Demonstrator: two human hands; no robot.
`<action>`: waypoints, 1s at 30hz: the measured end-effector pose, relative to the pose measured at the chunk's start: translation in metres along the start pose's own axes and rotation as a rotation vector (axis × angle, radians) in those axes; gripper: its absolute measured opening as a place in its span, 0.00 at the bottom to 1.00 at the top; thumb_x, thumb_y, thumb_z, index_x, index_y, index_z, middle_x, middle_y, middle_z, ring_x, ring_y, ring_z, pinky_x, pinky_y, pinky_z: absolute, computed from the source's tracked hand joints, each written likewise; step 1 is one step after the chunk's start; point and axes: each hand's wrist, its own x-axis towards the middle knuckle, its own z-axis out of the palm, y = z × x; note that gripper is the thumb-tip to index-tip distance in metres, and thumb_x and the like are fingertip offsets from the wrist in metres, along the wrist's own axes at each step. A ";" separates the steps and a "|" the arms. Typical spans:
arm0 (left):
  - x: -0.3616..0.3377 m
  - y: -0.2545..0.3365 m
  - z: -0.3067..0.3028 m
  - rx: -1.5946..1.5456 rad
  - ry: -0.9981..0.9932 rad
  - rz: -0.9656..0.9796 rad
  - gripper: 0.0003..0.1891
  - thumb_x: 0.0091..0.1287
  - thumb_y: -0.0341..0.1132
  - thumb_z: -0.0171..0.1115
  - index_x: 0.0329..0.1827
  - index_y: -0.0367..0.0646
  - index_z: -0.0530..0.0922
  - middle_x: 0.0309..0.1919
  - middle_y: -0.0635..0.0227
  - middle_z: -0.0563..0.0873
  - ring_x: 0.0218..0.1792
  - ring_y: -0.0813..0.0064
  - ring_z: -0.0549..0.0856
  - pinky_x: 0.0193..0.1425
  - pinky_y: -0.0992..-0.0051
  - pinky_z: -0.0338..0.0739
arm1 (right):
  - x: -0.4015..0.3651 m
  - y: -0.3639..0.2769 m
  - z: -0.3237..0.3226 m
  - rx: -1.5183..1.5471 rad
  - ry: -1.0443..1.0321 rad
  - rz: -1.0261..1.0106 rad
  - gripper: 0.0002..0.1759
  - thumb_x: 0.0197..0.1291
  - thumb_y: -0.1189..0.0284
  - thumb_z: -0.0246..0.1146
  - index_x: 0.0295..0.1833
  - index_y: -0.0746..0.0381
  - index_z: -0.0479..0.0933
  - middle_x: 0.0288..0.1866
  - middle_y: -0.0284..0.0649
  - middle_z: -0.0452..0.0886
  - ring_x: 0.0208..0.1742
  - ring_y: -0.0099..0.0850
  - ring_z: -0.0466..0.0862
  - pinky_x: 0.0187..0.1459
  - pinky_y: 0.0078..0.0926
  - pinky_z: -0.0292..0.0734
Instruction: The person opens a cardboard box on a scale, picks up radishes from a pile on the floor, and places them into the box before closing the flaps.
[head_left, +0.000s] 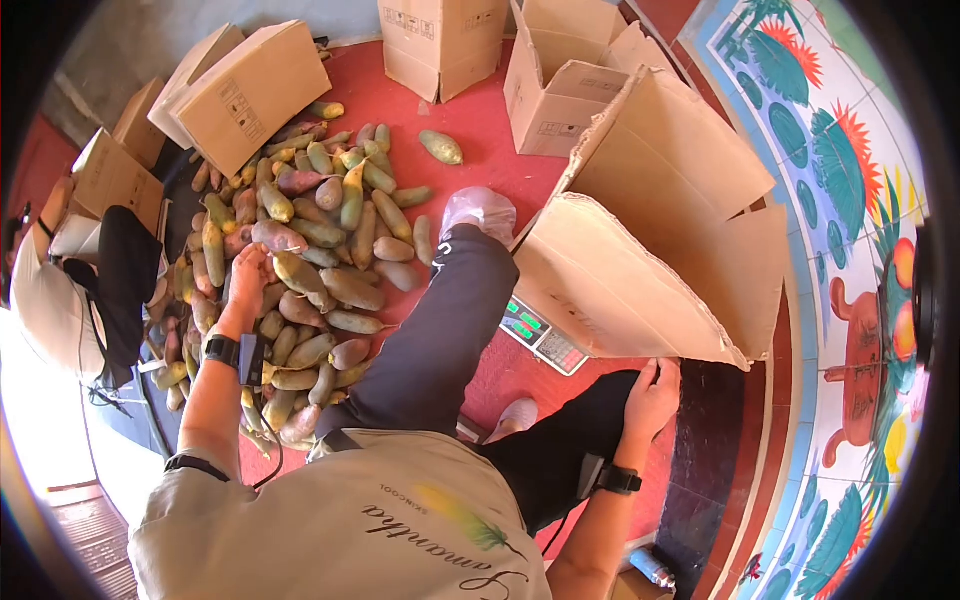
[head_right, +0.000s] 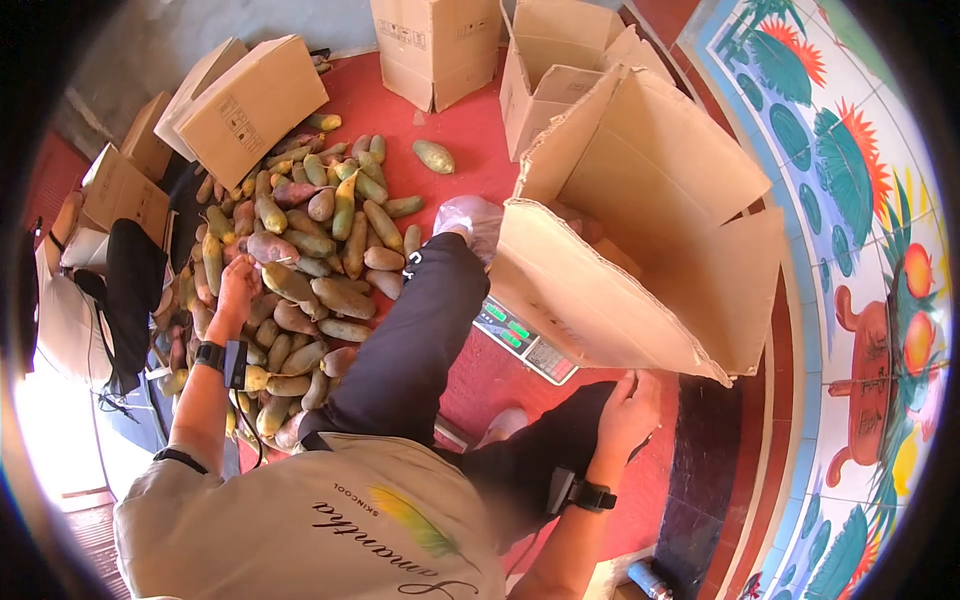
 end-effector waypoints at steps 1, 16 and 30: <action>0.001 0.004 0.006 0.017 -0.052 0.010 0.06 0.62 0.30 0.47 0.33 0.44 0.73 0.18 0.74 0.72 0.19 0.80 0.71 0.24 0.79 0.67 | 0.000 0.001 -0.001 -0.004 0.007 0.006 0.06 0.59 0.75 0.59 0.39 0.67 0.76 0.37 0.48 0.79 0.38 0.47 0.80 0.40 0.39 0.75; -0.031 0.182 0.203 0.024 -0.588 0.554 0.05 0.64 0.33 0.45 0.31 0.43 0.66 0.20 0.74 0.65 0.28 0.77 0.68 0.50 0.73 0.65 | -0.003 0.009 -0.001 0.005 -0.002 0.021 0.05 0.58 0.75 0.60 0.37 0.66 0.75 0.34 0.48 0.78 0.35 0.47 0.79 0.38 0.40 0.75; -0.094 0.228 0.388 -0.091 -1.156 0.582 0.08 0.65 0.28 0.47 0.40 0.36 0.75 0.26 0.67 0.79 0.29 0.75 0.79 0.45 0.72 0.75 | -0.005 0.011 -0.002 -0.011 -0.009 0.049 0.06 0.57 0.73 0.60 0.38 0.64 0.76 0.34 0.47 0.79 0.35 0.47 0.79 0.36 0.41 0.75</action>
